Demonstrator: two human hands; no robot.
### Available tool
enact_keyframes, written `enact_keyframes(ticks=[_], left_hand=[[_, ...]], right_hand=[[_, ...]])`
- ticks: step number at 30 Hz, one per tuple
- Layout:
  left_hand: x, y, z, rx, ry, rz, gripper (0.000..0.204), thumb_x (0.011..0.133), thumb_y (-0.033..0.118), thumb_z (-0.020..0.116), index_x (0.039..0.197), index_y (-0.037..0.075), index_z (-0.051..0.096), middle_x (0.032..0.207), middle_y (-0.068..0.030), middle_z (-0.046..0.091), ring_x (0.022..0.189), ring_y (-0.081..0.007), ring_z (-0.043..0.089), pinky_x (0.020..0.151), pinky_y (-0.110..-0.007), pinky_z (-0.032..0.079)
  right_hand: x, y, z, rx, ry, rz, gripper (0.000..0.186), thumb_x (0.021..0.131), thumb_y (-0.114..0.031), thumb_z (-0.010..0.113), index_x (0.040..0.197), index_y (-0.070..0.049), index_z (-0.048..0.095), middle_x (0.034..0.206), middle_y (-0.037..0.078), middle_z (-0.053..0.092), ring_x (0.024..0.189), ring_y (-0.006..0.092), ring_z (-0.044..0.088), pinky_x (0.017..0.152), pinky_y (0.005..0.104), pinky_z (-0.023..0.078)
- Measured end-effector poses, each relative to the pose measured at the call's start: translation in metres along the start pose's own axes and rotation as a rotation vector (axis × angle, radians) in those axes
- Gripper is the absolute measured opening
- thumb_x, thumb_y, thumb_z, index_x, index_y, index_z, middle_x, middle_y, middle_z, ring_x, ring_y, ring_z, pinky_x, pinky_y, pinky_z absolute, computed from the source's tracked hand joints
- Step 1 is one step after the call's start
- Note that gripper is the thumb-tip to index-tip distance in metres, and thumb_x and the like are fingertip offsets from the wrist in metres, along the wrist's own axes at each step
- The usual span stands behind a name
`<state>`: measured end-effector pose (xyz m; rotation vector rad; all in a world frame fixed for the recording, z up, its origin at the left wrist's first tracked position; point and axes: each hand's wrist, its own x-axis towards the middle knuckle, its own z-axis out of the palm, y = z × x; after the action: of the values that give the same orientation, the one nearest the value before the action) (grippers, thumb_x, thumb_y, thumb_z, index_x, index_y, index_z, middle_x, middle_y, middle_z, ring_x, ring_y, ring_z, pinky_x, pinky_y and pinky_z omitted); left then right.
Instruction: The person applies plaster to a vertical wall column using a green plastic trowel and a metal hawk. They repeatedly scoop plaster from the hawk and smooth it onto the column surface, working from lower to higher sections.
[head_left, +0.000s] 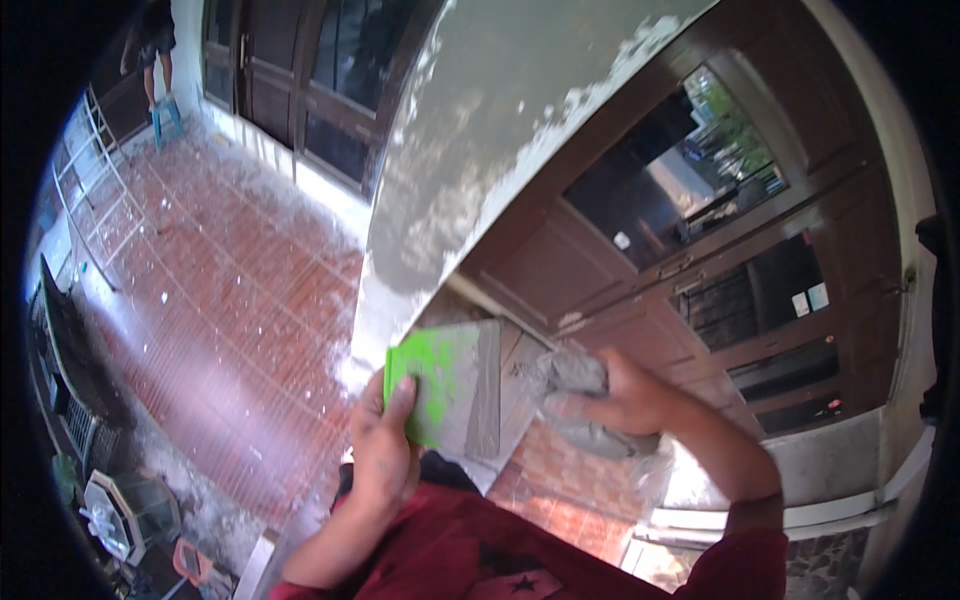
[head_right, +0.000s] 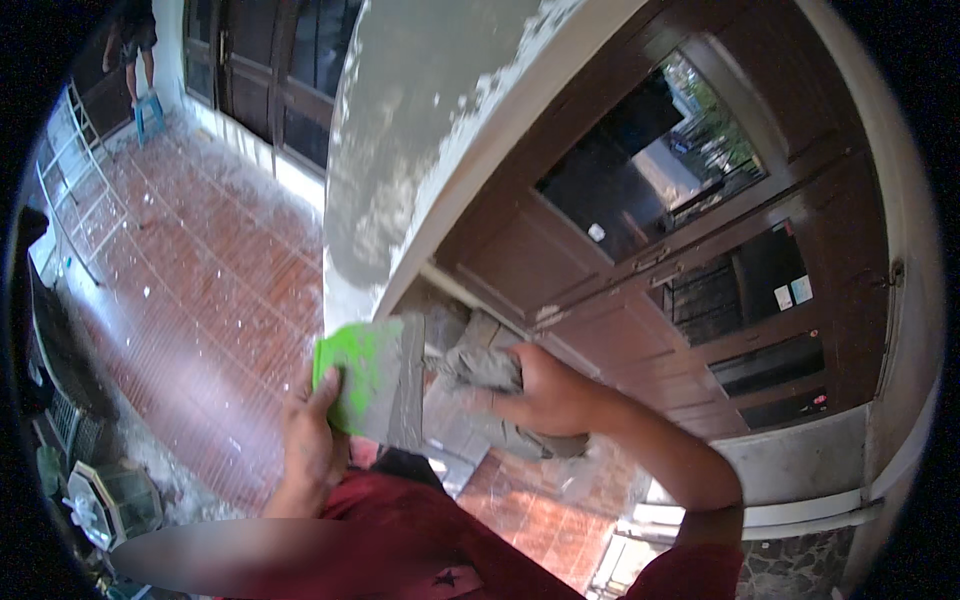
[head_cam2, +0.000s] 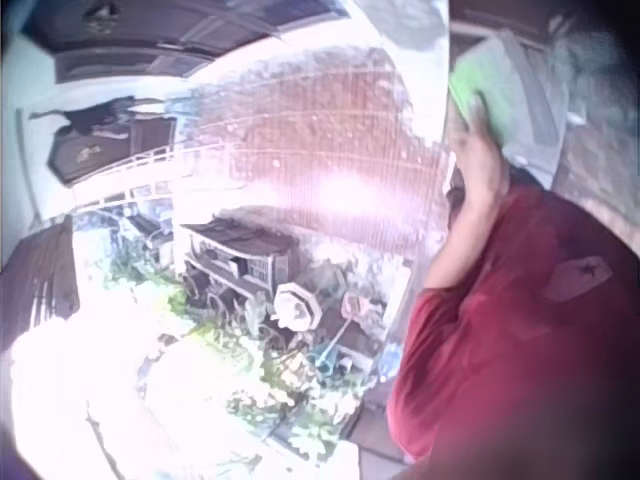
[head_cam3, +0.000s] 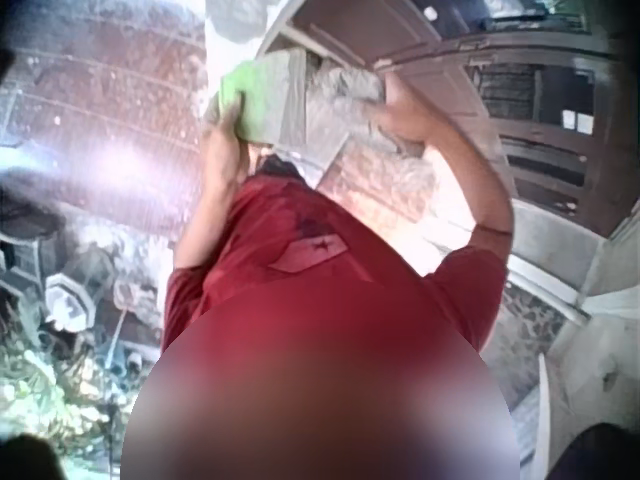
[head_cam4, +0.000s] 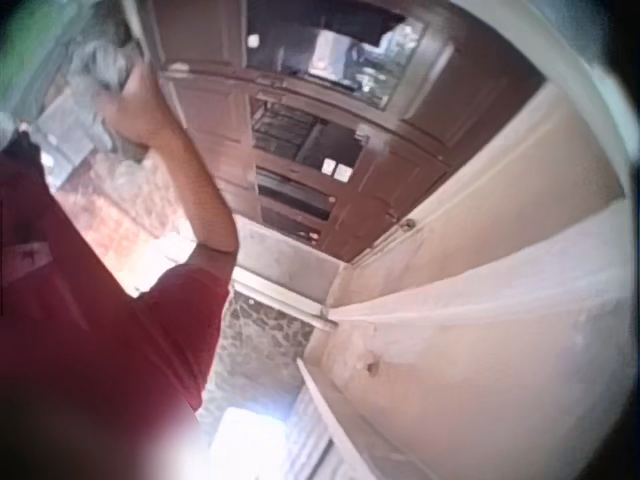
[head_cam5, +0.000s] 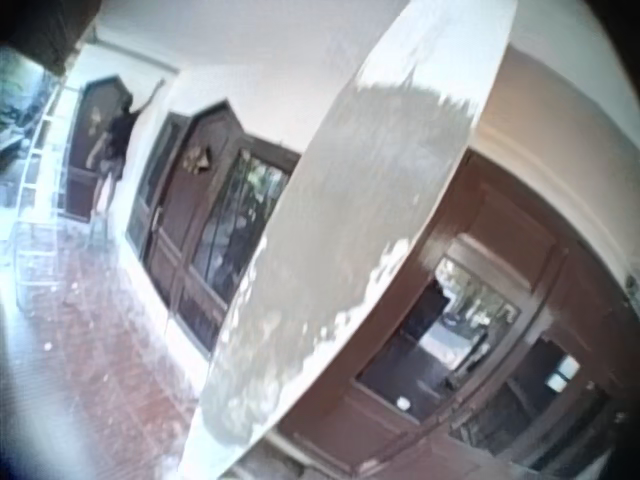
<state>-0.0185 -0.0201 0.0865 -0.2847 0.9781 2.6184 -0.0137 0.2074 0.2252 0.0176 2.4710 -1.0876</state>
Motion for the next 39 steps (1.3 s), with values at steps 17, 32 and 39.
enact_keyframes(ticks=[17,32,39], left_hand=[[0.005,0.021,0.003,0.042,-0.023,0.023,0.037,0.098,0.012,0.052,0.131,-0.004,0.05,0.113,-0.0111,0.064,0.099,-0.0166,0.063,0.09,-0.03,0.049],[0.012,0.023,-0.004,0.045,-0.05,-0.013,0.034,0.1,0.011,0.051,0.129,-0.006,0.05,0.114,-0.0115,0.065,0.1,-0.0141,0.063,0.089,-0.027,0.049],[0.011,0.021,-0.009,0.027,-0.047,-0.036,0.034,0.1,0.011,0.051,0.129,-0.006,0.05,0.114,-0.0112,0.065,0.1,-0.0144,0.063,0.089,-0.028,0.05]], right_hand=[[0.016,-0.06,-0.001,-0.726,-0.201,-0.166,0.032,0.08,-0.025,0.068,0.104,-0.004,0.065,0.069,0.022,0.063,0.069,0.0389,0.064,0.066,0.0456,0.051],[0.013,-0.055,-0.001,-0.482,-0.262,-0.12,0.033,0.08,-0.012,0.07,0.108,0.0,0.058,0.079,0.02,0.064,0.073,0.0388,0.063,0.068,0.041,0.049],[0.013,-0.043,0.01,-0.409,-0.26,-0.089,0.029,0.082,-0.009,0.069,0.107,0.001,0.059,0.083,0.02,0.065,0.076,0.033,0.067,0.069,0.0366,0.05]])
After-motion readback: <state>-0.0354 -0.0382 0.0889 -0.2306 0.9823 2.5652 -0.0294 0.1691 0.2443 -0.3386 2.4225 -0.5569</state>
